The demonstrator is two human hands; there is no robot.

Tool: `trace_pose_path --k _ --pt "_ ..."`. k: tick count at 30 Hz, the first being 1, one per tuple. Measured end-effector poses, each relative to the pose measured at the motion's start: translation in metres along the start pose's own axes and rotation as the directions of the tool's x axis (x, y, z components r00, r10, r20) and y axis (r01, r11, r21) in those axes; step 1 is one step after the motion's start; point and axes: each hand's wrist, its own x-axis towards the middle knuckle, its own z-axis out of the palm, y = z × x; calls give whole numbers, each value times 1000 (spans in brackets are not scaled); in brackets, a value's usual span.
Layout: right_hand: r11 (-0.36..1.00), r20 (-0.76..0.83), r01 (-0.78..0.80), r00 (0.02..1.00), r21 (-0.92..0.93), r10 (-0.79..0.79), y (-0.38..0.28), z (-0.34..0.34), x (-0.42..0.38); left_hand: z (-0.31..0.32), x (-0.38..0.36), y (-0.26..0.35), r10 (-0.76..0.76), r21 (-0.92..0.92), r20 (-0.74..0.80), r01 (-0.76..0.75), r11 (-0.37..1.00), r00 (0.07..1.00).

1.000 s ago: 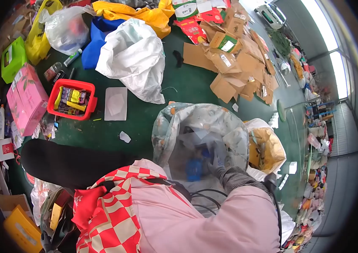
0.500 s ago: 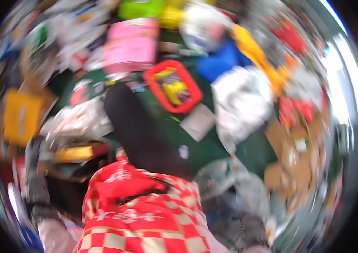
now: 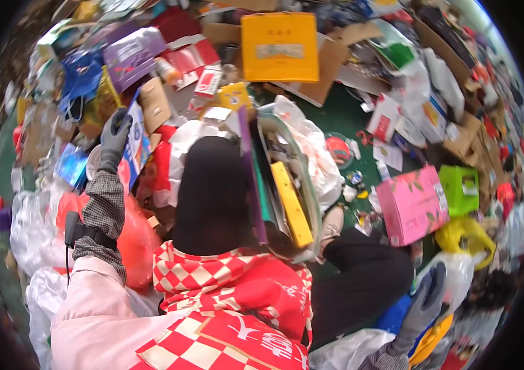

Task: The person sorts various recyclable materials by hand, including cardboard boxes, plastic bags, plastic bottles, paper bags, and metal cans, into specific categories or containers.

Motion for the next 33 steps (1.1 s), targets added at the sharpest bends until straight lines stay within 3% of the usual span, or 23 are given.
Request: trace_pose_path --k 3,4,5,6,8,9,10,13,16,17,18,20,24,26,27,28,29,30,32,33 --pt "943 93 202 968 265 -233 -84 55 62 -23 -44 -38 -97 224 -60 108 969 993" --pt "906 132 236 946 352 -297 -101 74 77 -18 -60 -45 -82 223 -83 99 970 993" --pt "890 143 370 898 266 -416 -115 90 91 -13 -71 -40 -97 341 -45 106 934 994" --pt "875 222 236 909 422 -352 -130 108 97 -5 -82 -34 -147 423 -9 137 896 989" --pt "812 187 470 814 345 -550 -146 143 110 17 -94 -34 -290 513 39 230 827 956" --pt "851 264 363 839 380 -476 -164 149 105 31 -96 -44 -314 615 39 225 756 949" --pt "808 212 428 816 405 -538 -158 170 106 43 -97 -57 -340 707 39 214 674 940" --pt "900 415 368 800 232 -434 -148 188 106 59 -83 -79 -372 814 55 175 555 927" --pt "859 327 394 806 327 -494 -153 193 111 48 -64 -119 -422 663 275 147 734 864" --pt "843 293 402 808 358 -511 -153 195 113 38 -52 -110 -481 686 305 161 710 822" --pt "846 292 378 818 375 -495 -154 197 115 29 -44 -111 -463 641 289 190 744 838" --pt "852 294 324 837 411 -460 -153 200 115 8 -31 -122 -154 614 159 24 789 975" --pt "847 289 401 814 349 -504 -163 201 116 -71 16 -62 -143 540 54 91 837 988" --pt "841 276 400 816 364 -507 -168 201 118 -101 31 -79 -96 473 -66 116 874 993" --pt "831 251 402 821 385 -513 -170 201 119 -115 32 -51 -116 319 -116 148 936 986" --pt "822 226 403 826 403 -516 -170 202 121 -125 36 -44 -44 292 -234 114 950 971" --pt "813 200 404 832 419 -517 -169 203 122 -132 37 -37 -106 123 -320 152 981 942" --pt "809 204 348 850 474 -486 -170 201 123 -141 35 -29 -180 -54 -388 173 983 904" --pt "781 213 235 881 578 -422 -175 197 122 -155 35 -18 -240 -353 -456 73 933 857" --pt "686 265 47 901 726 -343 -181 195 120 -159 38 -10 -273 -494 -474 3 870 837"
